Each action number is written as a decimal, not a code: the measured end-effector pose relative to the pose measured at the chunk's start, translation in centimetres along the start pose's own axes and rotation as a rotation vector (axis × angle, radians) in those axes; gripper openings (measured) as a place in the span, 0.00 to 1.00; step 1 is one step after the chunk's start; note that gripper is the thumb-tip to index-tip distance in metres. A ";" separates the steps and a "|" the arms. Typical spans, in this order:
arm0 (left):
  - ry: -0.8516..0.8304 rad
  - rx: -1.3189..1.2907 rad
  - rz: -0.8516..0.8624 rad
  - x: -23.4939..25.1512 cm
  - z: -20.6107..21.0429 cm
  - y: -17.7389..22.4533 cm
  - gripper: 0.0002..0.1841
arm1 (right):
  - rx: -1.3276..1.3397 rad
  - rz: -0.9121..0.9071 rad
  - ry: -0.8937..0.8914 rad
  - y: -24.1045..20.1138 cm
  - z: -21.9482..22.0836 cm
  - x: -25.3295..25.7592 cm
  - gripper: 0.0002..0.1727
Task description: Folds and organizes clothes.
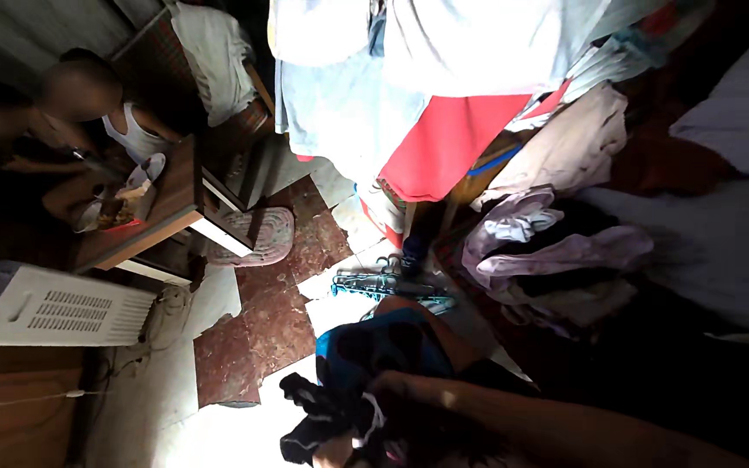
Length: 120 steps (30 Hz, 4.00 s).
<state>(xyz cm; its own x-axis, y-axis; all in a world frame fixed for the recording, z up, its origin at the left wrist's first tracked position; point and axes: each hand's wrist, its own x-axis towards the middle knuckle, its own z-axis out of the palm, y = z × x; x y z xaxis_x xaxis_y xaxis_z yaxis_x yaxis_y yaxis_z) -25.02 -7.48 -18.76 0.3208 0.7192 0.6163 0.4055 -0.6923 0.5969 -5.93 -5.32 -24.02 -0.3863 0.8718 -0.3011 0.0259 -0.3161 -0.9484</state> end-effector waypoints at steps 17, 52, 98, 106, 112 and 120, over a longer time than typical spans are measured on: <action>-0.559 -0.191 -0.131 9.4 17.2 -4.9 0.23 | -0.267 0.061 1.729 5.7 -13.9 -20.2 0.25; -1.165 -0.520 -0.692 11.2 41.7 1.9 0.38 | 0.578 0.238 1.653 11.6 -19.2 -20.2 0.40; -1.364 0.307 -0.233 9.9 38.7 9.0 0.69 | 0.463 0.177 1.307 2.3 -21.1 -20.2 0.26; -1.382 0.262 -0.261 9.8 39.3 7.5 0.72 | 0.451 0.225 1.746 8.8 -18.3 -22.1 0.35; -1.369 0.134 -0.288 10.4 39.1 6.9 0.73 | 0.712 0.318 1.517 10.0 -18.3 -20.4 0.40; -1.237 -0.267 -0.297 11.3 35.7 6.0 0.68 | 0.599 0.202 1.556 6.6 -17.9 -18.9 0.31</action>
<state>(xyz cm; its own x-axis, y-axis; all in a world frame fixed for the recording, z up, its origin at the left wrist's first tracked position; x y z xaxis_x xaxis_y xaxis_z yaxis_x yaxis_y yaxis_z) 11.64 -1.37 -26.57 0.8789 0.3238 -0.3503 0.4607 -0.3855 0.7995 18.10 -17.21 -26.39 0.8055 0.2011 -0.5574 -0.5141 -0.2307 -0.8261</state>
